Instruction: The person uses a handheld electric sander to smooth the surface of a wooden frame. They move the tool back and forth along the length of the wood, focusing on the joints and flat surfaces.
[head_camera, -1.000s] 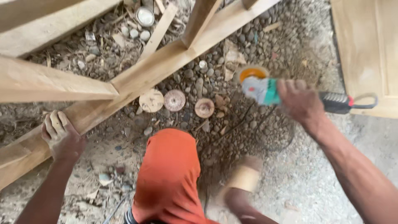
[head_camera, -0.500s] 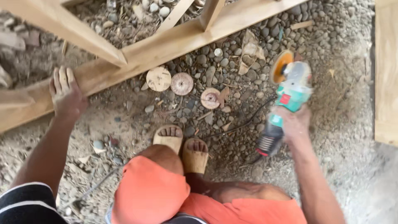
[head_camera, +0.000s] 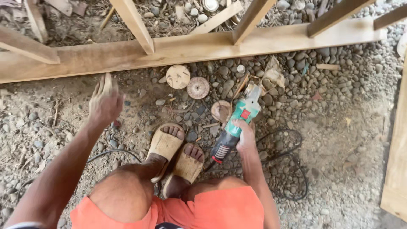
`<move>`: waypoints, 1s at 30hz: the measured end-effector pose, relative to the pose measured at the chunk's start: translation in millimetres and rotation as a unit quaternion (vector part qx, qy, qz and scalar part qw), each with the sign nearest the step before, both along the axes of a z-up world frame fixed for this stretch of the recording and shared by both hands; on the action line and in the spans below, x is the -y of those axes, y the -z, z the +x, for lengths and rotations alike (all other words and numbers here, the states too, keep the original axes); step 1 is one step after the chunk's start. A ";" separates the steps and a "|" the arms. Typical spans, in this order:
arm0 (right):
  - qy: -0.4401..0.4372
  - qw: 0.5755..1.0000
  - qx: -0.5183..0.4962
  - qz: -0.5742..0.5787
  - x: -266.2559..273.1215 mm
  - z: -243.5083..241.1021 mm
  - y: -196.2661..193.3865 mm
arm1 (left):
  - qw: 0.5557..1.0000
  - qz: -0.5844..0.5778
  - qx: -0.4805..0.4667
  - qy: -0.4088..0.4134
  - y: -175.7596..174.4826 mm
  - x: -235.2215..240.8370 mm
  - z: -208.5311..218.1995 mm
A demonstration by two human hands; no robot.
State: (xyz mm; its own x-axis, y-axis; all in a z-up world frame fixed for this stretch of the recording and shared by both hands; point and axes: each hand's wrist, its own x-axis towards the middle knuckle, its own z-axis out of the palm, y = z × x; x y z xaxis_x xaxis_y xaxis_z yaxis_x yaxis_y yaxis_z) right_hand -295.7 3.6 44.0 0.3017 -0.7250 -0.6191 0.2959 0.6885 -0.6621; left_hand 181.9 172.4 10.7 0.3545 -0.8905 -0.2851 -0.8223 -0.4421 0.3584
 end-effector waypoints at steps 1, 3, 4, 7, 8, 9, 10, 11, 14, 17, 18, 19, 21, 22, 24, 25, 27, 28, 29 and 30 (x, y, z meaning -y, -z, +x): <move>0.000 1.000 0.002 -0.003 -4.9 -1.1 2.9 | 0.992 0.031 0.104 0.064 -13.3 -27.5 -8.0; -0.009 1.000 0.012 0.002 -12.1 -3.2 5.3 | 0.980 0.070 0.153 0.110 -41.1 -91.3 -20.6; -0.017 1.000 0.020 0.010 -15.4 -4.4 4.4 | 0.988 0.074 0.103 0.091 -53.1 -121.0 -23.5; -0.081 0.991 0.104 0.034 -17.0 -3.2 -0.9 | 0.992 0.100 0.078 0.014 -74.3 -186.3 -25.4; -0.099 0.984 0.139 0.042 -12.9 2.3 0.4 | 0.989 0.109 0.096 -0.008 -76.8 -196.9 -21.3; -0.106 0.973 0.198 0.053 -15.1 -1.4 -3.2 | 0.988 0.117 0.103 -0.011 -72.2 -200.0 -18.6; -0.113 0.958 0.255 0.065 -12.8 2.0 -1.7 | 0.986 0.123 0.109 -0.015 -67.9 -201.1 -15.3; -0.110 0.943 0.305 0.078 -17.1 -3.3 -3.6 | 0.986 0.131 0.105 -0.004 -63.4 -199.6 -16.6; -0.157 0.866 0.454 0.140 -14.6 -3.1 0.2 | 0.985 0.134 0.112 0.002 -55.6 -178.9 -6.9; -0.170 0.845 0.494 0.114 -14.8 3.9 3.0 | 0.984 0.121 0.133 0.003 -59.0 -136.3 21.2; -0.173 0.841 0.501 0.111 -17.4 4.1 3.2 | 0.983 0.118 0.138 0.013 -60.1 -118.4 33.2; -0.176 0.838 0.505 0.110 -20.6 1.4 3.2 | 0.983 0.113 0.138 0.029 -56.7 -97.1 41.8; -0.173 0.848 0.490 0.105 -24.9 -1.9 4.6 | 0.983 0.111 0.134 0.061 -50.7 -59.7 52.4; -0.167 0.861 0.470 0.100 -26.5 -3.3 4.5 | 0.983 0.108 0.128 0.080 -49.6 -42.7 54.1; -0.168 0.887 0.414 0.114 -35.4 -7.2 -0.7 | 0.980 0.123 0.117 0.108 -58.2 -29.7 37.1; -0.183 0.896 0.385 0.121 -33.5 -1.5 -1.1 | 0.978 0.130 0.118 0.117 -67.0 -28.0 18.6; -0.208 0.914 0.327 0.122 -30.8 2.2 -13.2 | 0.968 0.147 0.103 0.176 -101.6 1.4 21.4; -0.216 0.922 0.298 0.117 -28.1 3.7 -21.2 | 0.961 0.155 0.087 0.213 -108.6 19.7 -2.3; -0.220 0.932 0.270 0.102 -23.9 9.4 -24.3 | 0.949 0.160 0.063 0.263 -107.2 45.7 -32.7; -0.234 0.942 0.226 0.081 -17.5 18.4 -25.9 | 0.943 0.168 0.018 0.286 -103.4 63.2 -64.0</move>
State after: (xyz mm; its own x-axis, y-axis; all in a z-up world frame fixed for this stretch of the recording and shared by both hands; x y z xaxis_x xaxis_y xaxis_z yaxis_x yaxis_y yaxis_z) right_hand -277.3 21.1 69.9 0.8242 -0.3541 -0.4420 0.1613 0.8949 -0.4160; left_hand 117.9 109.2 114.0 -0.1426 -0.7998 -0.5831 -0.9695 -0.0058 0.2451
